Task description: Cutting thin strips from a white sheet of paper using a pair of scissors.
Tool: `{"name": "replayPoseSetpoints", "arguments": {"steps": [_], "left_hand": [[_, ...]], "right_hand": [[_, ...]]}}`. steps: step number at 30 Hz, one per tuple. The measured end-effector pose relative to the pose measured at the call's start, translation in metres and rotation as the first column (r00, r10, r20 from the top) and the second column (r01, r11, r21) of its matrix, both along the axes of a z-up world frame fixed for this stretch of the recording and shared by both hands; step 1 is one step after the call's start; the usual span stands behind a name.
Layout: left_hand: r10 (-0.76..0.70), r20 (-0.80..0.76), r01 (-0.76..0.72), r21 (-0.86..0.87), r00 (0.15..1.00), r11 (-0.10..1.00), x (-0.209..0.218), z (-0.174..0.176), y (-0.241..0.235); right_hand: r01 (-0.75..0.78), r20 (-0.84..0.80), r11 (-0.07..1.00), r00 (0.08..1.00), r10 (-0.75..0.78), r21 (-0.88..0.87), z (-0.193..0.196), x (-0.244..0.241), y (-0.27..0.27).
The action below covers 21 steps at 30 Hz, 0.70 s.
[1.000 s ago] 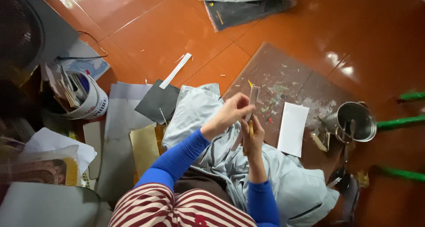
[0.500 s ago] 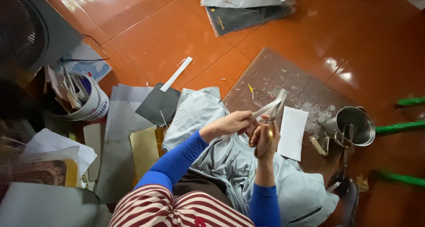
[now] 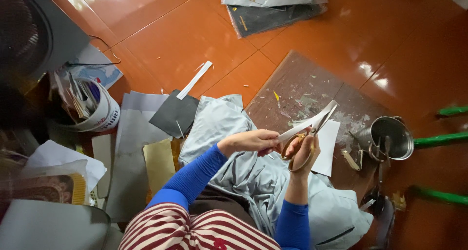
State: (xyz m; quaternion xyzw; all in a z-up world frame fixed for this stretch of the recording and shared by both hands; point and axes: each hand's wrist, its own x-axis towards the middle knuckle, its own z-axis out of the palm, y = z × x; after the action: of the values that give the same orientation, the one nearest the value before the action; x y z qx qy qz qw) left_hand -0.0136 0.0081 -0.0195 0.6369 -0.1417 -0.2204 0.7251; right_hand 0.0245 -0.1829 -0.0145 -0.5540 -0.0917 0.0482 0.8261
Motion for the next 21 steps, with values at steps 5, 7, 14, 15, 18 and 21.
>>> {"name": "replayPoseSetpoints", "arguments": {"steps": [5, 7, 14, 15, 18, 21], "left_hand": [[0.024, -0.082, -0.026, -0.023, 0.996, 0.999, -0.005, 0.033, 0.009], [0.036, -0.081, -0.043, -0.093, 0.996, 0.995, 0.002, 0.041, 0.013], [0.471, -0.033, -0.446, -0.381, 0.882, 0.810, 0.052, 0.059, 0.038], [0.522, -0.028, -0.478, -0.448, 0.852, 0.756, 0.058, 0.063, 0.042], [0.511, -0.027, -0.392, -0.677, 0.859, 0.623, 0.071, 0.064, 0.047], [0.643, -0.034, -0.573, -0.491, 0.765, 0.656, 0.069, 0.075, 0.044]], "right_hand": [[-0.042, -0.017, 0.999, 0.999, 0.042, 0.008, -0.018, 0.010, -0.006], [-0.090, -0.014, 0.996, 0.996, 0.090, 0.001, -0.020, 0.010, -0.005], [-0.529, -0.011, 0.840, 0.847, 0.532, -0.118, -0.007, 0.002, 0.000], [-0.594, -0.035, 0.786, 0.801, 0.597, -0.170, -0.009, 0.001, -0.002], [-0.745, -0.180, 0.624, 0.664, 0.726, -0.236, -0.015, -0.001, -0.010], [-0.782, -0.215, 0.536, 0.610, 0.763, -0.317, 0.004, -0.004, -0.004]]}}
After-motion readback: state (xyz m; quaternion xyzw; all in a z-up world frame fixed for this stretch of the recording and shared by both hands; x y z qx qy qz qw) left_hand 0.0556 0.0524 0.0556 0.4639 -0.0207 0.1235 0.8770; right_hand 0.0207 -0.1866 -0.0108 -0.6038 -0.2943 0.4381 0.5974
